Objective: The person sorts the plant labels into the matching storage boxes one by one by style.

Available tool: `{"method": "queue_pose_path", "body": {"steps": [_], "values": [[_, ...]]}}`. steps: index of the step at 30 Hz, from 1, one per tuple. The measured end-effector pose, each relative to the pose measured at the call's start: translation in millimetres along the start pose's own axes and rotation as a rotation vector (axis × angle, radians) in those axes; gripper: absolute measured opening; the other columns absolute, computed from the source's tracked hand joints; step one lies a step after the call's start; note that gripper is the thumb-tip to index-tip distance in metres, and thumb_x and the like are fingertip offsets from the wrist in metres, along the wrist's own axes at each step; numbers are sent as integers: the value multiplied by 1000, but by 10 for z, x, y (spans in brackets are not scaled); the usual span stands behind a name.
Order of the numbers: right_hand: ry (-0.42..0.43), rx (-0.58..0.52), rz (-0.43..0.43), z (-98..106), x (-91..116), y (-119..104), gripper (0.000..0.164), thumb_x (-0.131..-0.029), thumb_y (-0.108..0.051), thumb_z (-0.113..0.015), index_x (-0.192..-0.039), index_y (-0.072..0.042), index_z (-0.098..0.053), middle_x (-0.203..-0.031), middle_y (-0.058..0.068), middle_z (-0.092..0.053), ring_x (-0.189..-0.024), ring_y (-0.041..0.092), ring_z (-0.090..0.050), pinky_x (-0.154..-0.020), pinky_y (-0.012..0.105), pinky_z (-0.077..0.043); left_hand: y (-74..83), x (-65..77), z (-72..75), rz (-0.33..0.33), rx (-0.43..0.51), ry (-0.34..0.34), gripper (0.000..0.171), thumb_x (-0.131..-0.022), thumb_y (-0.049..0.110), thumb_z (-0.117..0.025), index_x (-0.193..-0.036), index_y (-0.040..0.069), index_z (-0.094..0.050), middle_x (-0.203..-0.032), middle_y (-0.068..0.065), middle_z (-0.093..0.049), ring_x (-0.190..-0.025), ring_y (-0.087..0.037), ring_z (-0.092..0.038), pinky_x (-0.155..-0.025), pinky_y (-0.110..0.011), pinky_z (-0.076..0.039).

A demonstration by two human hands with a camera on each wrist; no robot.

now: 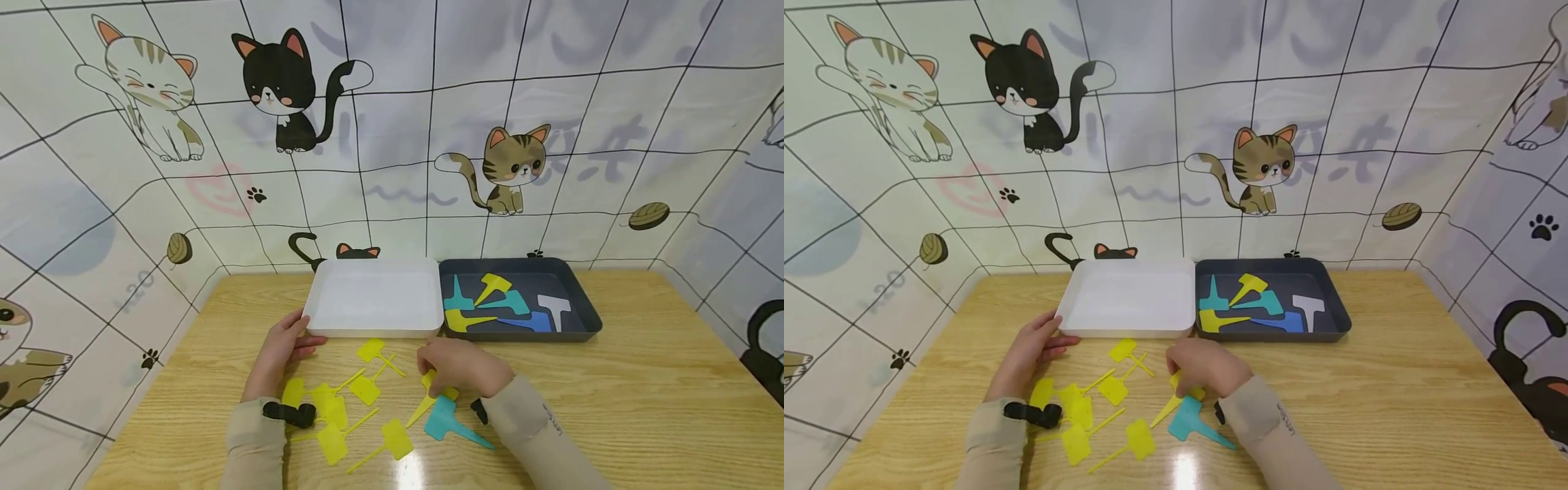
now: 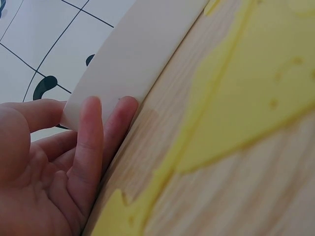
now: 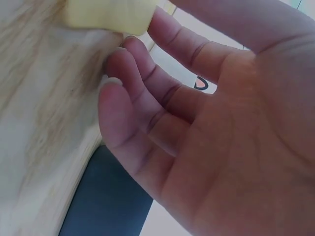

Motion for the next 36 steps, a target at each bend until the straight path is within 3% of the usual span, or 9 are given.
{"method": "queue_pose_path", "body": {"steps": [8,17,21,29,36], "values": [[-6,-78,-3,7,9,72,22,-69,-17,-77,-73,-17,-55,-71,-7,-47,-65,10,-42,-59,24,-38,-12,-10,-2,0,0,-5,51,-91,40,-48,-136,21,-36,-115,-11,-56,-89,-24,-63,-71,-29,-52],[86,-173,-15,236,36,223,11,-80,-17,-67,-77,-21,-57,-70,-7,-52,-66,11,-47,-59,27,-40,-17,-24,6,0,4,-1,51,-90,40,-49,-136,21,-36,-116,-11,-55,-88,-24,-63,-70,-29,-52],[148,-255,-18,425,103,358,7,-82,-22,-65,-83,-22,-58,-72,-8,-55,-68,12,-49,-60,29,-42,-23,-23,9,4,1,0,51,-90,41,-48,-136,23,-37,-112,-11,-57,-89,-24,-63,-72,-29,-52],[324,-449,-22,797,314,711,15,-84,-25,-63,-93,-15,-57,-77,-1,-58,-63,18,-52,-58,36,-46,-23,-17,0,-5,-7,-11,53,-89,43,-48,-136,22,-36,-113,-12,-56,-89,-24,-63,-72,-29,-52],[487,-597,-153,971,483,1145,28,-84,-24,-62,-105,-9,-51,-89,7,-62,-71,26,-60,-67,41,-51,-10,-4,-4,-5,-7,-5,52,-90,42,-48,-136,23,-36,-110,-12,-58,-89,-24,-63,-71,-29,-52]]}}
Point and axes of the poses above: each hand's wrist, its own x-axis away from the middle knuckle, its own z-axis out of the back of the hand, y = z × x, the point moved 9 cm from there along -x, towards the middle knuckle
